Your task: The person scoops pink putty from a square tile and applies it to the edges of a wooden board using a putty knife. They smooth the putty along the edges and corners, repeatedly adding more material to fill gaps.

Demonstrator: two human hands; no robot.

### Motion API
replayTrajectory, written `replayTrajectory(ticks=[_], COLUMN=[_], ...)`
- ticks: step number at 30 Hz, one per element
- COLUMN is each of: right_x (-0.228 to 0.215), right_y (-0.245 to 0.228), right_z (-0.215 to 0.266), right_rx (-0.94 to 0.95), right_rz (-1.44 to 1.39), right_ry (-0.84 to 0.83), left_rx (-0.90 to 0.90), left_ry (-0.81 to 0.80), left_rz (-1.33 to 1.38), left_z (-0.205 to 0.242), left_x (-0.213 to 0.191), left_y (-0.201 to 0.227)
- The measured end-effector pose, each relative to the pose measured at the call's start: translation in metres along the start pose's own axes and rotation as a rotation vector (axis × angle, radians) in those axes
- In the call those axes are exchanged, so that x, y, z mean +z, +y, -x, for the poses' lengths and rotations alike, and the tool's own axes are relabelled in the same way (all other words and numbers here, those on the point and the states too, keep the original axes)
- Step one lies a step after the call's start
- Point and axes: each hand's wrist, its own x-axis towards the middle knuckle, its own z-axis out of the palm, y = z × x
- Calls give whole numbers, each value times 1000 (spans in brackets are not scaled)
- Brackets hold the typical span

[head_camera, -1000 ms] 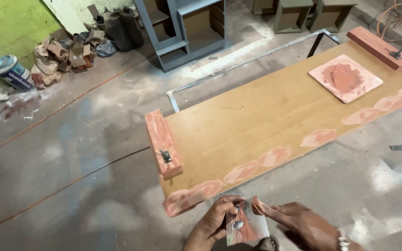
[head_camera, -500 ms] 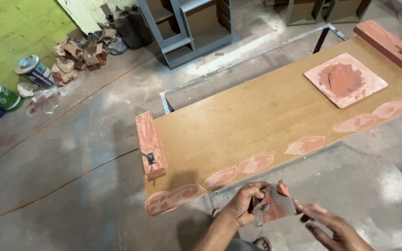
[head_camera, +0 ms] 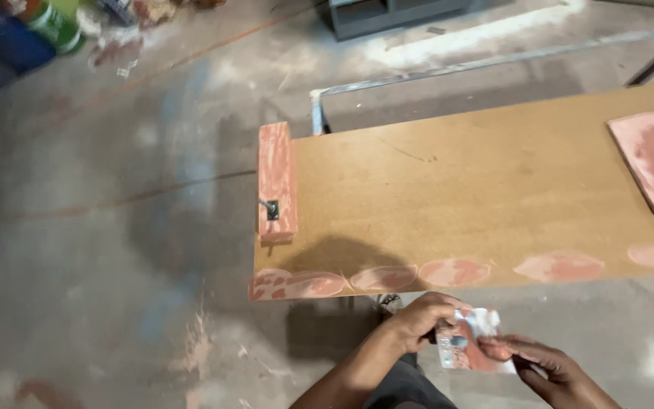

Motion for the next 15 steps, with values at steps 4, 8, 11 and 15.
replayTrajectory(ticks=[4, 8, 11, 15], right_x=[-41, -26, 3, -30], right_y=[-20, -101, -150, -163], right_z=[-53, -105, -134, -168], right_rx=[10, -76, 542, -323], right_rz=[-370, -9, -198, 914], right_ry=[-344, -305, -119, -369], left_rx=[189, 66, 178, 295], left_ry=[29, -79, -90, 230], left_rz=[116, 270, 423, 544], left_z=[12, 20, 35, 47], left_x=[-40, -56, -66, -80], left_y=[11, 37, 54, 58])
